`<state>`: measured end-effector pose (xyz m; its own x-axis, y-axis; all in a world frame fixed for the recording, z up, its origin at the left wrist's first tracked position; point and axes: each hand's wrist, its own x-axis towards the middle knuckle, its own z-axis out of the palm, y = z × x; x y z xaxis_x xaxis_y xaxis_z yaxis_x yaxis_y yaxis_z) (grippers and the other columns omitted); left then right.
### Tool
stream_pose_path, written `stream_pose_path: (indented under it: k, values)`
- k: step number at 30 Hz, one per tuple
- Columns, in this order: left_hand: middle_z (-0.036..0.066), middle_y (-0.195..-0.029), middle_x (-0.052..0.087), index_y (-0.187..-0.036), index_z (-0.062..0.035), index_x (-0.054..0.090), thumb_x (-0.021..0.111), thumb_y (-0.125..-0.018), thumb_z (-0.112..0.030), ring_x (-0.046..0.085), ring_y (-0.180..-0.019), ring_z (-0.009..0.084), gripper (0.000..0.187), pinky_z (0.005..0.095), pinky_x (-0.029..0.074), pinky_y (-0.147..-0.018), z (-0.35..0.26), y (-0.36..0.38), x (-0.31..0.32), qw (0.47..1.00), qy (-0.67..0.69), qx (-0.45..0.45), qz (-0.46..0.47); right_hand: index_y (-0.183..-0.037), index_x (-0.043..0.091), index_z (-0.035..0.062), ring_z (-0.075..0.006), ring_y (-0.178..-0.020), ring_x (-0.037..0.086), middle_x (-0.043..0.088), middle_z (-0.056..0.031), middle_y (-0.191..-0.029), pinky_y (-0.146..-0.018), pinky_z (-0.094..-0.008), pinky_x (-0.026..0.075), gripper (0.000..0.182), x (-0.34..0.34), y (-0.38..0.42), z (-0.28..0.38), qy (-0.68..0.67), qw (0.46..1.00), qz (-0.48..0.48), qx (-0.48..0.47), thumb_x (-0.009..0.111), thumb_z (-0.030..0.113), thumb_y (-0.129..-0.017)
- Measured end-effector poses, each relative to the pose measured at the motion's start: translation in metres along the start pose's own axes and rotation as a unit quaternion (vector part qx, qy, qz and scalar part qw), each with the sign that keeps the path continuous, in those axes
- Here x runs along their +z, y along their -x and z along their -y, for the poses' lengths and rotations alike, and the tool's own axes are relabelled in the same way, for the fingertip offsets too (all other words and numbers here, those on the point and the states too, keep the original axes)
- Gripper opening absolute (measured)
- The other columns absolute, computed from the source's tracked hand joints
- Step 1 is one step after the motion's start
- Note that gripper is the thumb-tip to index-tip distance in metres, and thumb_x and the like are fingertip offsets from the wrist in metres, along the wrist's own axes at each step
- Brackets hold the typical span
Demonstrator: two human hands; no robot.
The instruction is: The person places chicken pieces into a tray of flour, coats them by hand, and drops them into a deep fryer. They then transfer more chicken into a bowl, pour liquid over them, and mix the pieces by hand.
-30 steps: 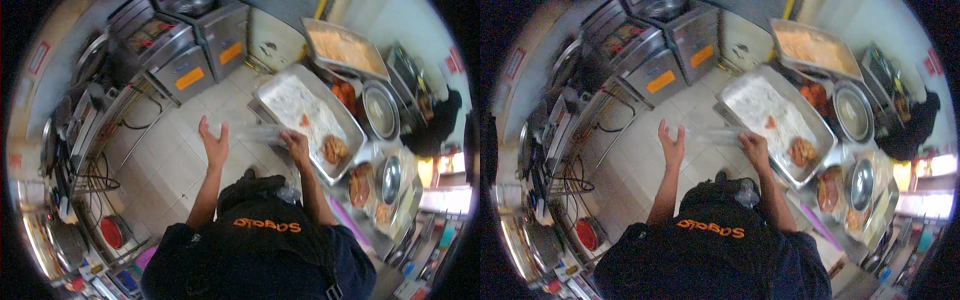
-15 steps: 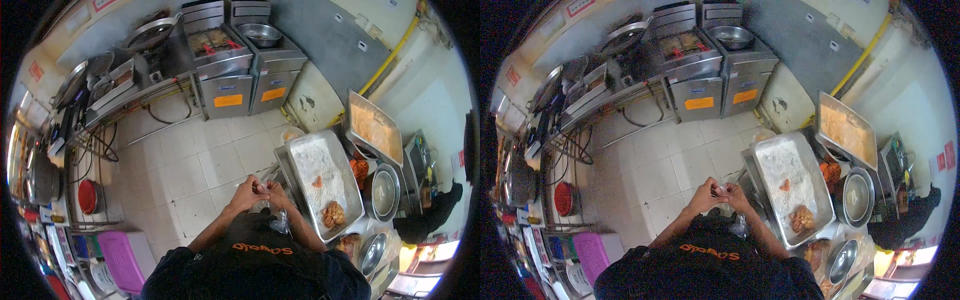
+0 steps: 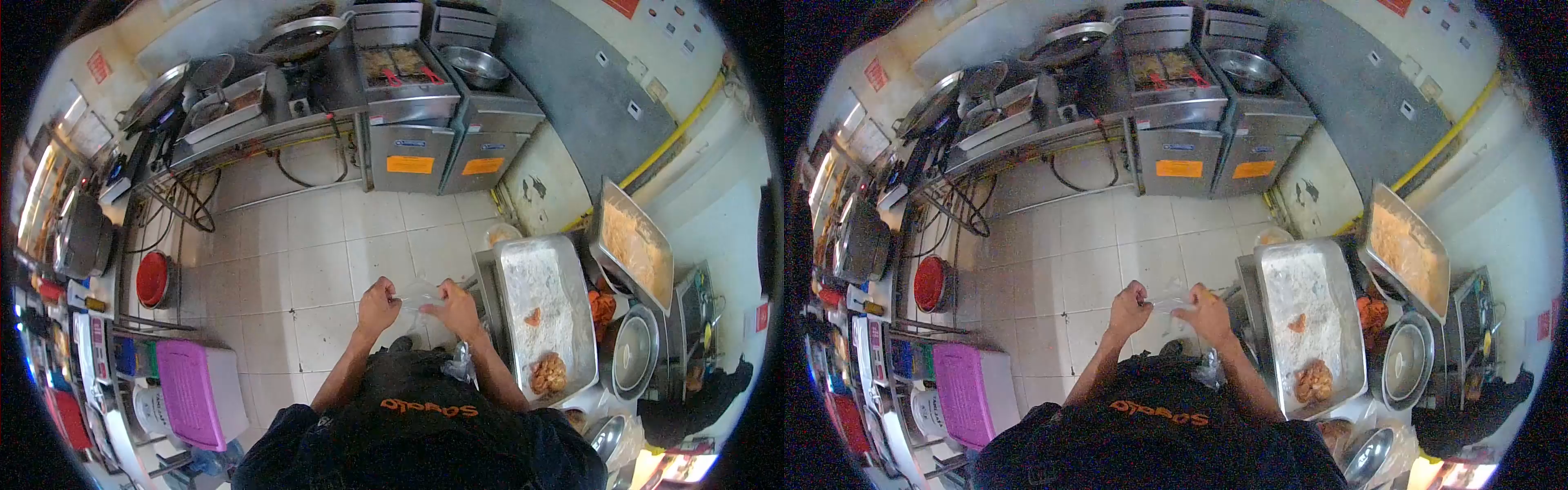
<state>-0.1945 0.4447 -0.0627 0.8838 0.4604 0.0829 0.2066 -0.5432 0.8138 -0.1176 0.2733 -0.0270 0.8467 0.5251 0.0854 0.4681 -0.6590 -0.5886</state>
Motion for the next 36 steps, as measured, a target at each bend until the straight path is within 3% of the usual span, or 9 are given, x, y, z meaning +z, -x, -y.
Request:
stream_pose_path:
  k: [7,9,15,23,26,28,33,35,36]
  values:
    - [0.014,-0.067,0.058,-0.075,-0.003,0.052,0.057,-0.068,-0.015,0.058,-0.063,0.0306,0.015,0.0383,0.045,-0.058,-0.008,0.002,-0.01,0.998,0.004,0.002,0.059,-0.102,0.053,0.0024,-0.0181,-0.052,0.048,0.048,-0.0066,-0.058,-0.052,-0.0302,0.04,0.028,0.026,0.001,0.003,-0.09,0.975,0.132,-0.157,0.05,0.022,-0.081]
    - [0.013,-0.07,0.059,-0.077,-0.0051,0.053,0.057,-0.073,-0.018,0.058,-0.065,0.031,0.014,0.0387,0.046,-0.06,-0.021,0.007,-0.011,0.996,0.02,0.036,0.077,-0.096,0.054,0.0026,-0.0111,-0.047,0.042,0.045,-0.0013,-0.057,-0.045,-0.0244,0.037,0.023,0.041,-0.006,-0.009,-0.299,0.92,0.246,0.065,0.047,0.018,-0.082]
    - [0.01,-0.079,0.059,-0.082,-0.0093,0.054,0.053,-0.075,-0.013,0.056,-0.079,0.0292,0.007,0.0382,0.044,-0.068,-0.03,0.024,-0.011,0.983,0.022,0.127,0.132,-0.078,0.049,0.0083,-0.005,-0.041,0.03,0.039,0.0033,-0.056,-0.034,-0.0186,0.02,0.011,0.041,-0.003,-0.004,-0.609,0.686,0.28,0.283,0.041,0.013,-0.083]
    - [0.011,-0.082,0.057,-0.085,-0.0085,0.052,0.052,-0.075,-0.01,0.054,-0.083,0.0298,0.009,0.0394,0.042,-0.07,-0.025,0.037,-0.02,0.935,0.007,0.21,0.284,-0.09,0.054,0.0073,-0.0134,-0.051,0.048,0.053,-0.0021,-0.069,-0.039,-0.0231,0.036,0.019,0.092,0.014,-0.046,-0.63,0.675,0.21,0.321,0.044,0.023,-0.086]
    - [0.012,-0.081,0.055,-0.081,-0.0071,0.05,0.051,-0.073,-0.009,0.054,-0.08,0.0291,0.008,0.0382,0.041,-0.069,-0.018,0.024,-0.02,0.934,0.054,0.177,0.306,-0.094,0.05,0.0056,-0.0193,-0.065,0.056,0.057,-0.0098,-0.094,-0.05,-0.0295,0.049,0.03,0.098,0.014,-0.047,-0.74,0.596,0.097,0.296,0.041,0.033,-0.086]
    - [0.012,-0.08,0.055,-0.081,-0.0065,0.05,0.051,-0.074,-0.009,0.054,-0.079,0.0297,0.008,0.0384,0.041,-0.069,-0.02,0.025,-0.007,0.935,0.074,0.169,0.303,-0.1,0.048,0.0006,-0.0248,-0.084,0.057,0.053,-0.0166,-0.107,-0.064,-0.0341,0.051,0.037,0.098,0.012,-0.054,-0.868,0.437,0.199,0.123,0.036,0.033,-0.087]
    - [0.012,-0.077,0.054,-0.08,-0.0062,0.051,0.052,-0.077,-0.013,0.055,-0.075,0.0265,0.007,0.0364,0.042,-0.067,-0.038,0.032,0.003,0.922,0.162,0.178,0.305,-0.112,0.04,-0.011,-0.0326,-0.102,0.049,0.045,-0.0243,-0.114,-0.082,-0.0424,0.045,0.043,0.043,0.02,-0.007,-0.797,0.569,0.03,0.202,0.034,0.02,-0.083]
    - [0.012,-0.074,0.055,-0.083,-0.0062,0.052,0.052,-0.078,-0.01,0.055,-0.068,0.0203,0.007,0.0338,0.043,-0.062,-0.041,0.032,0.007,0.924,0.182,0.09,0.324,-0.112,0.043,-0.0022,-0.0309,-0.102,0.049,0.047,-0.0181,-0.114,-0.083,-0.0413,0.044,0.035,0.042,0.02,-0.014,-0.84,0.503,0.022,0.201,0.034,0.018,-0.085]
    - [0.012,-0.074,0.056,-0.084,-0.0056,0.052,0.052,-0.078,-0.008,0.056,-0.068,0.0224,0.007,0.0337,0.043,-0.063,-0.047,0.029,0.005,0.932,0.097,0.084,0.338,-0.124,0.035,0.002,-0.028,-0.093,0.053,0.05,-0.0154,-0.111,-0.08,-0.0383,0.045,0.044,0.054,0.018,-0.019,-0.79,0.57,-0.032,0.224,0.031,0.026,-0.087]
